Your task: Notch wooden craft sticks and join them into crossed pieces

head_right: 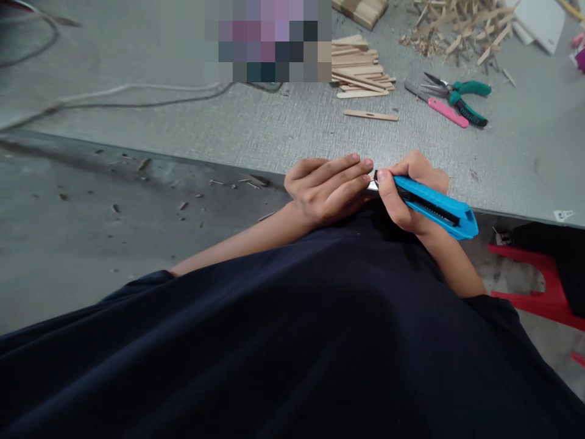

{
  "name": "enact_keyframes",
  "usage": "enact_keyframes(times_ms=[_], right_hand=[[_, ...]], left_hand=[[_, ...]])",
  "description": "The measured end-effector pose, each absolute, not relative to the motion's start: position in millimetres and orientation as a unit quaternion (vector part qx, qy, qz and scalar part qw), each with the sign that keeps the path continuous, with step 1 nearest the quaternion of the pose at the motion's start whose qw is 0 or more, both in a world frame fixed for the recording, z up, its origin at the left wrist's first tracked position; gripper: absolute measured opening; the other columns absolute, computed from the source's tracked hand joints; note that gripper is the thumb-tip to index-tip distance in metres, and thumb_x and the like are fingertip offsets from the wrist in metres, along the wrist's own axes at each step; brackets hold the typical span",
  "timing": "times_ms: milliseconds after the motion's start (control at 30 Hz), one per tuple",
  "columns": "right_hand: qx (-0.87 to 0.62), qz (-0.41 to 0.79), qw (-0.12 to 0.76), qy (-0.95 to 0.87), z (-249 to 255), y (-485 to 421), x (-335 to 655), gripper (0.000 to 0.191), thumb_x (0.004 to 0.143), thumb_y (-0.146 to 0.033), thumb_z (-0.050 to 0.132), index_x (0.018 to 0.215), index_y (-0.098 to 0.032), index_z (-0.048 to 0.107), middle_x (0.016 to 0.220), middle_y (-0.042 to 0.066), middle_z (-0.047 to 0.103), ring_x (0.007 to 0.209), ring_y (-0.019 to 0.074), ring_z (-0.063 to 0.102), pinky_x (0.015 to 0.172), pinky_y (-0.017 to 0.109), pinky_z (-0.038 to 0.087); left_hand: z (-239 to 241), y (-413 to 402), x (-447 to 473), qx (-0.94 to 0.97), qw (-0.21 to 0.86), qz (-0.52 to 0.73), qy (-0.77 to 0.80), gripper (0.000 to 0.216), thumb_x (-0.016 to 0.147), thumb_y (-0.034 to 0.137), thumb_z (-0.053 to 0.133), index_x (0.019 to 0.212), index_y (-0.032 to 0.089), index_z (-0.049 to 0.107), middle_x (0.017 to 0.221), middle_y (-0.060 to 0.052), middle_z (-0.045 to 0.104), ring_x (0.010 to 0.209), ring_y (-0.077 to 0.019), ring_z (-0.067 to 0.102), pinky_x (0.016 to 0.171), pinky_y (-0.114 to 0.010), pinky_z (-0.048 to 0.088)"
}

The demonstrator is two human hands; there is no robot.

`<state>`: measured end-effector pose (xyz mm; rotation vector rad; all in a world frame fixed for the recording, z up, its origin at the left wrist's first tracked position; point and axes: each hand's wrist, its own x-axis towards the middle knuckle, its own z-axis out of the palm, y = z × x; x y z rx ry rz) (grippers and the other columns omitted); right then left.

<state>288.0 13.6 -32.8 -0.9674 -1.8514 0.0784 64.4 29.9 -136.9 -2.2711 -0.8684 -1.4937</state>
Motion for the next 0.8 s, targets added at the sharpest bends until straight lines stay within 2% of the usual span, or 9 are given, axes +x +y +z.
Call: enact_keyframes(times_ms=[133, 200, 333, 433, 600, 667, 800], right_hand=[[-0.382, 0.001, 0.495, -0.78, -32, 14, 288, 0.026, 0.114, -0.049, 0.069, 0.095, -0.032, 0.065, 0.079, -0.002, 0.067, 0.065, 0.0213, 0.064, 0.066, 0.039, 0.054], [-0.342, -0.028, 0.506, -0.792, -33, 14, 286, 0.021, 0.114, -0.04, 0.069, 0.095, -0.032, 0.062, 0.078, -0.004, 0.07, 0.062, 0.0192, 0.065, 0.062, 0.037, 0.054], [-0.287, -0.085, 0.509, -0.807, -34, 14, 282, 0.016, 0.106, -0.029, 0.069, 0.094, -0.031, 0.058, 0.077, -0.007, 0.072, 0.058, 0.0158, 0.066, 0.056, 0.033, 0.051], [-0.294, -0.064, 0.484, -0.822, -28, 17, 283, 0.021, 0.103, -0.031, 0.069, 0.092, -0.03, 0.051, 0.073, -0.008, 0.069, 0.057, 0.0152, 0.065, 0.056, 0.031, 0.052], [-0.354, 0.065, 0.372, -0.855, -11, 26, 287, 0.024, 0.104, -0.039, 0.069, 0.092, -0.032, 0.05, 0.077, -0.002, 0.068, 0.065, 0.0204, 0.065, 0.066, 0.038, 0.06], [-0.358, 0.096, 0.383, -0.846, -10, 26, 286, 0.025, 0.104, -0.042, 0.068, 0.091, -0.032, 0.05, 0.078, -0.002, 0.068, 0.065, 0.0207, 0.064, 0.067, 0.038, 0.06], [-0.363, 0.074, 0.462, -0.806, -20, 23, 285, 0.024, 0.1, -0.043, 0.066, 0.087, -0.032, 0.049, 0.069, -0.005, 0.063, 0.058, 0.0183, 0.058, 0.058, 0.036, 0.051]], left_hand=[[-138, 29, 64, -0.803, 0.124, -0.471, -0.345, 0.029, 0.119, 0.052, 0.072, 0.145, 0.039, 0.074, 0.149, 0.0, 0.088, 0.137, -0.0269, 0.087, 0.102, -0.041, 0.064], [-134, 28, 65, -0.798, 0.156, -0.467, -0.346, 0.026, 0.119, 0.052, 0.07, 0.14, 0.038, 0.076, 0.144, 0.001, 0.09, 0.132, -0.0262, 0.089, 0.097, -0.042, 0.065], [-121, 28, 68, -0.755, 0.266, -0.52, -0.298, 0.019, 0.121, 0.043, 0.068, 0.134, 0.031, 0.075, 0.136, 0.003, 0.093, 0.121, -0.018, 0.092, 0.092, -0.034, 0.063], [-117, 27, 69, -0.752, 0.284, -0.508, -0.309, 0.021, 0.123, 0.045, 0.066, 0.136, 0.032, 0.074, 0.134, 0.005, 0.093, 0.12, -0.0169, 0.092, 0.094, -0.033, 0.061], [-125, 26, 67, -0.771, 0.211, -0.518, -0.304, 0.031, 0.12, 0.043, 0.072, 0.151, 0.036, 0.072, 0.145, 0.003, 0.09, 0.133, -0.0202, 0.088, 0.099, -0.035, 0.058], [-131, 27, 66, -0.778, 0.192, -0.516, -0.304, 0.035, 0.12, 0.048, 0.073, 0.153, 0.036, 0.071, 0.148, 0.001, 0.089, 0.136, -0.0218, 0.087, 0.101, -0.036, 0.058], [-143, 28, 61, -0.796, 0.17, -0.472, -0.338, 0.042, 0.116, 0.063, 0.073, 0.149, 0.038, 0.073, 0.146, -0.001, 0.09, 0.133, -0.027, 0.089, 0.101, -0.039, 0.063]])
